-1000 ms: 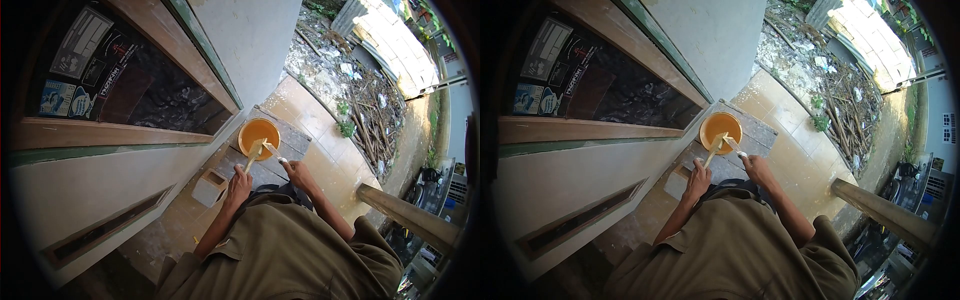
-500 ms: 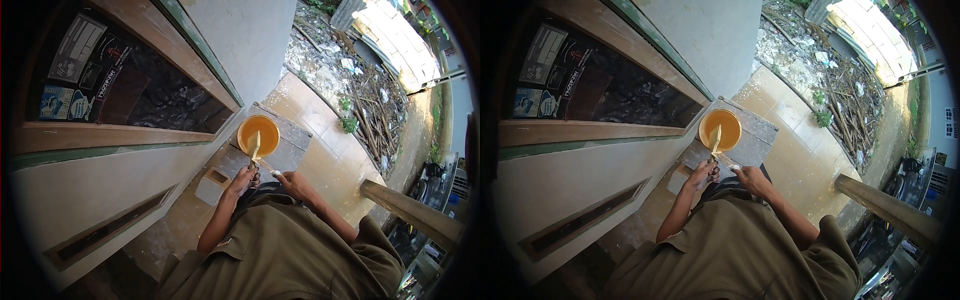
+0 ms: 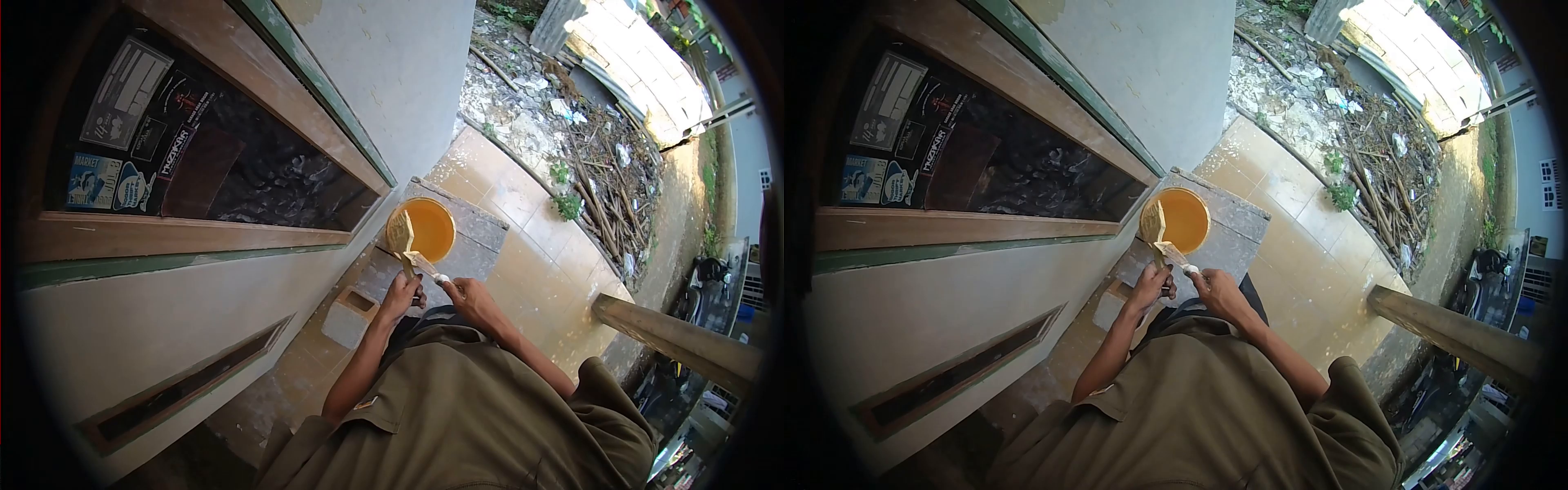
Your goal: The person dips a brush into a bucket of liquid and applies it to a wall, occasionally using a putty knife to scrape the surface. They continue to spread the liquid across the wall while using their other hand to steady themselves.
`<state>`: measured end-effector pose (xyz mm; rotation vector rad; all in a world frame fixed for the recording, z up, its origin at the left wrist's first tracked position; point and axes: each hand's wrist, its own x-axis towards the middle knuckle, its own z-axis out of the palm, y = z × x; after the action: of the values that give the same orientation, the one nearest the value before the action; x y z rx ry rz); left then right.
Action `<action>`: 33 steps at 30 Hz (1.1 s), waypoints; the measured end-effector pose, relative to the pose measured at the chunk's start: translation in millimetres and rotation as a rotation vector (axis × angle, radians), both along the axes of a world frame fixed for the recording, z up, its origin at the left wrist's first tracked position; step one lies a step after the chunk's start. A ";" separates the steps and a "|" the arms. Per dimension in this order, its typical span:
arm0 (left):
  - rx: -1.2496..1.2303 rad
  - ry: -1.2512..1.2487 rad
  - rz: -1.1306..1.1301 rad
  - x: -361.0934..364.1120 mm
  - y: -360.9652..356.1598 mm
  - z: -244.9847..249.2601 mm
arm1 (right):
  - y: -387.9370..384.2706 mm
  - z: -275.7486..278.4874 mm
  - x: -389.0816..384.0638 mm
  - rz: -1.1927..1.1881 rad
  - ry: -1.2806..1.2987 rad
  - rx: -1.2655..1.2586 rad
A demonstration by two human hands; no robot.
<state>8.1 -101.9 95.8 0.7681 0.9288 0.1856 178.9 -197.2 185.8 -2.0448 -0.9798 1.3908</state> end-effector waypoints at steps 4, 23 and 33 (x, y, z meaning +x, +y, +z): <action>0.104 0.083 -0.040 3.6 3.4 0.2 | -4.9 -23.5 -0.1 -0.221 0.291 -0.039; 0.533 0.498 -0.354 12.5 -13.9 28.8 | -19.2 2.9 5.0 -0.104 -0.258 0.053; 0.871 0.599 -0.491 6.7 -22.0 21.9 | 0.8 -22.2 2.4 0.089 -0.308 0.178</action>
<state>14.8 -123.9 117.7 1.9035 1.1874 -0.1001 181.3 -196.5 163.5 -2.1395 -1.2874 1.0049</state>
